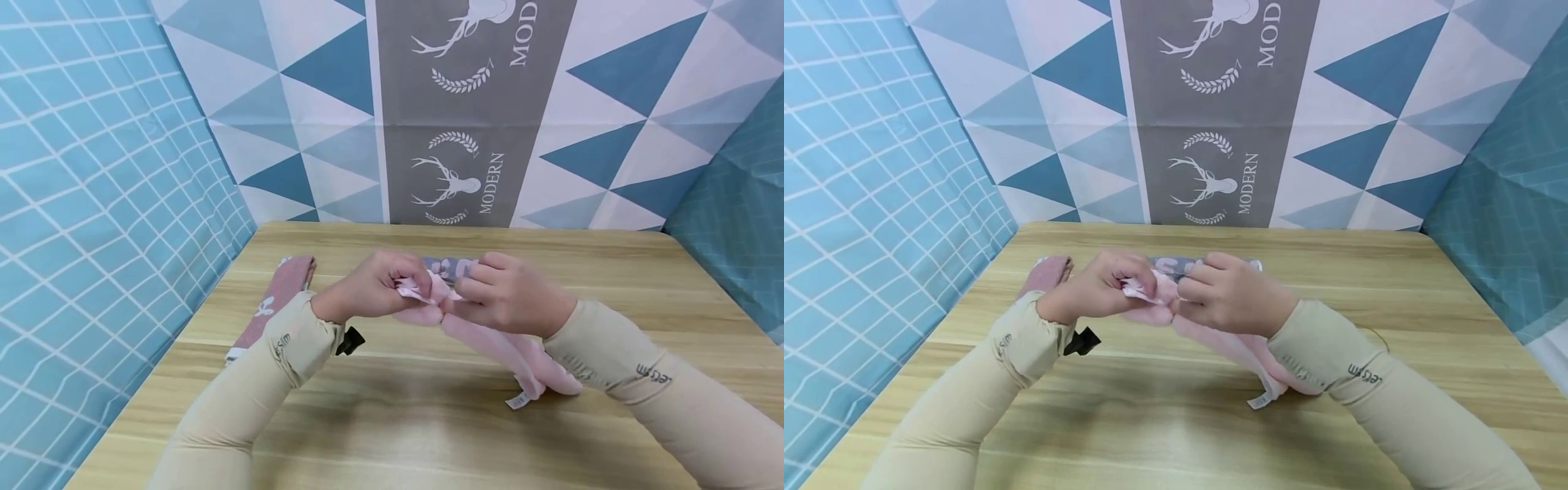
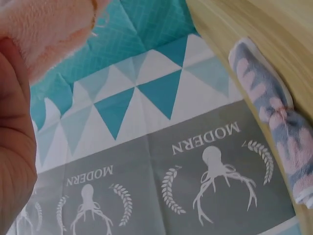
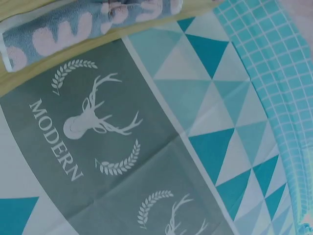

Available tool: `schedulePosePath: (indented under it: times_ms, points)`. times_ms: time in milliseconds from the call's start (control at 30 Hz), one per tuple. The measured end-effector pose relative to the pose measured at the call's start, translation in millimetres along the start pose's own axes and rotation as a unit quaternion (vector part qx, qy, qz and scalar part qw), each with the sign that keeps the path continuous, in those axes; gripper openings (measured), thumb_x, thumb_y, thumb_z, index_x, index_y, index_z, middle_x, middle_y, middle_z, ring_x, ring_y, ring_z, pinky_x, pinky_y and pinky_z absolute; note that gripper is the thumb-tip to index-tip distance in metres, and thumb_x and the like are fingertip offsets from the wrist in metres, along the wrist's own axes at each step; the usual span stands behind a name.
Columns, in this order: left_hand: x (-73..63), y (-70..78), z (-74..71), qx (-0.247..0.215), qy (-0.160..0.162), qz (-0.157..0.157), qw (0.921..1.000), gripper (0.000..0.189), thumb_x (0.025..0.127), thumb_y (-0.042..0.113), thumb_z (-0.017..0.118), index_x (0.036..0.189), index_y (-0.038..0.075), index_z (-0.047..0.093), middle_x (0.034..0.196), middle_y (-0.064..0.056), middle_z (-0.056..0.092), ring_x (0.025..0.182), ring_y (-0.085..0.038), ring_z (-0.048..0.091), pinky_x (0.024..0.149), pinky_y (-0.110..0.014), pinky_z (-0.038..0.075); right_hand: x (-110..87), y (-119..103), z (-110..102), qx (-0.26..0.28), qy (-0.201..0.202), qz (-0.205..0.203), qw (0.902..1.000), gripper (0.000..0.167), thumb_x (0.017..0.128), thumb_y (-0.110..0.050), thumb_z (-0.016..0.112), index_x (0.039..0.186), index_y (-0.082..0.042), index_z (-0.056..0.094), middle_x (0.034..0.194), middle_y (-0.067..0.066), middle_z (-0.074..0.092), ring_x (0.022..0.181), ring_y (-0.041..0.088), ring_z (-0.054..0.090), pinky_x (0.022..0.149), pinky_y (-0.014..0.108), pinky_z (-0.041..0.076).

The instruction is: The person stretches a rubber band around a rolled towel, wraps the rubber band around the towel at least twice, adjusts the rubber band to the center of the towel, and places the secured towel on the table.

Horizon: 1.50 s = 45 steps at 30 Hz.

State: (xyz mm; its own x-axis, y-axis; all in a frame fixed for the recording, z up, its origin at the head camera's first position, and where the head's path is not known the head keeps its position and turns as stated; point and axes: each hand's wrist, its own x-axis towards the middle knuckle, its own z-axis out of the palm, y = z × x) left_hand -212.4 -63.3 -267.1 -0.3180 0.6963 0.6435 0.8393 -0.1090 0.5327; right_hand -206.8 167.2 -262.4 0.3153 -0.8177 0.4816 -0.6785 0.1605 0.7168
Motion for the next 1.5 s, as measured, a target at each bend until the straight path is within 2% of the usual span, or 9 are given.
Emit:
schedulePosePath:
  times_ms: [200, 400, 467, 633, 767, 1033, 1200, 1333, 1500]
  points:
    - [1.9, 0.6, 1.4, -0.009, -0.003, -0.011, 0.9999, 0.017, 0.071, -0.02, 0.06, 0.069, -0.003, 0.059, 0.068, -0.011, 0.058, 0.066, -0.015, 0.051, 0.059, -0.026, 0.043, 2.0, -2.5, 5.5, 0.002, -0.027, 0.02, 0.9994, 0.039, 0.1, 0.002, 0.034, 0.076, -0.011, 0.062, 0.073, 0.001, 0.045, 0.062, 0.016, 0.04, 0.055, 0.026, 0.033]
    - [2.1, -1.0, -0.2, 0.007, 0.006, -0.005, 0.9999, 0.018, 0.07, -0.019, 0.06, 0.067, -0.002, 0.059, 0.065, -0.008, 0.055, 0.062, -0.014, 0.047, 0.057, -0.026, 0.04, 0.9, -10.6, 13.4, 0.064, -0.038, 0.068, 0.9949, 0.006, 0.081, -0.004, 0.066, 0.08, -0.009, 0.068, 0.085, 0.0, 0.056, 0.066, 0.017, 0.047, 0.058, 0.028, 0.039]
    - [2.4, -2.0, -0.4, 0.018, 0.006, -0.001, 0.9998, 0.018, 0.069, -0.019, 0.059, 0.066, -0.001, 0.059, 0.064, -0.007, 0.055, 0.061, -0.013, 0.047, 0.056, -0.026, 0.04, -1.1, -15.7, 14.9, 0.086, -0.042, 0.082, 0.992, 0.006, 0.076, -0.005, 0.07, 0.082, -0.008, 0.069, 0.087, 0.0, 0.059, 0.067, 0.019, 0.047, 0.06, 0.029, 0.04]
    - [5.9, -3.4, -4.3, -0.004, 0.008, 0.012, 0.9999, 0.018, 0.069, -0.021, 0.057, 0.067, -0.003, 0.059, 0.065, -0.009, 0.054, 0.062, -0.014, 0.048, 0.058, -0.026, 0.041, -6.9, -22.4, 16.4, 0.047, 0.008, 0.119, 0.9917, 0.019, 0.093, -0.004, 0.053, 0.084, -0.012, 0.068, 0.078, 0.001, 0.053, 0.064, 0.019, 0.046, 0.058, 0.033, 0.036]
    - [9.4, -2.5, -5.2, -0.038, 0.012, 0.008, 0.9992, 0.017, 0.07, -0.021, 0.058, 0.068, -0.004, 0.058, 0.066, -0.011, 0.054, 0.064, -0.015, 0.048, 0.059, -0.026, 0.041, -6.4, -18.3, 13.2, -0.005, 0.031, 0.117, 0.9926, 0.028, 0.101, -0.009, 0.046, 0.085, -0.016, 0.068, 0.077, 0.002, 0.049, 0.063, 0.02, 0.045, 0.058, 0.035, 0.035]
    - [13.0, -0.4, 3.0, -0.04, 0.025, 0.001, 0.9989, 0.015, 0.071, -0.019, 0.059, 0.068, -0.004, 0.059, 0.067, -0.013, 0.056, 0.066, -0.013, 0.05, 0.061, -0.025, 0.042, -12.9, -18.2, 30.3, 0.043, 0.065, 0.124, 0.9892, 0.024, 0.1, -0.008, 0.045, 0.083, -0.011, 0.062, 0.077, 0.002, 0.053, 0.064, 0.02, 0.049, 0.06, 0.033, 0.038]
    - [6.9, -3.5, 4.7, -0.038, 0.044, -0.01, 0.9982, 0.015, 0.07, -0.02, 0.06, 0.067, -0.005, 0.059, 0.066, -0.013, 0.056, 0.066, -0.012, 0.05, 0.062, -0.025, 0.042, -14.7, -24.3, 37.9, 0.095, 0.044, 0.147, 0.9836, 0.022, 0.098, -0.009, 0.049, 0.08, -0.011, 0.063, 0.079, 0.0, 0.053, 0.068, 0.021, 0.047, 0.061, 0.033, 0.036]
    - [-1.4, -5.4, 3.2, -0.003, 0.04, -0.035, 0.9986, 0.015, 0.07, -0.019, 0.06, 0.066, -0.004, 0.06, 0.066, -0.01, 0.058, 0.065, -0.012, 0.051, 0.062, -0.025, 0.043, -14.6, -31.8, 38.6, 0.118, 0.009, 0.147, 0.982, 0.013, 0.09, -0.009, 0.055, 0.08, -0.012, 0.064, 0.079, -0.001, 0.053, 0.067, 0.02, 0.044, 0.06, 0.032, 0.035]
    - [-3.1, -3.8, -5.4, 0.045, 0.067, -0.08, 0.9935, 0.015, 0.07, -0.018, 0.058, 0.068, -0.004, 0.062, 0.069, -0.011, 0.061, 0.068, -0.013, 0.054, 0.064, -0.025, 0.046, -14.3, -37.5, 34.8, 0.126, -0.012, 0.158, 0.9793, 0.035, 0.1, -0.008, 0.036, 0.081, -0.013, 0.065, 0.074, 0.0, 0.047, 0.064, 0.018, 0.039, 0.058, 0.03, 0.033]
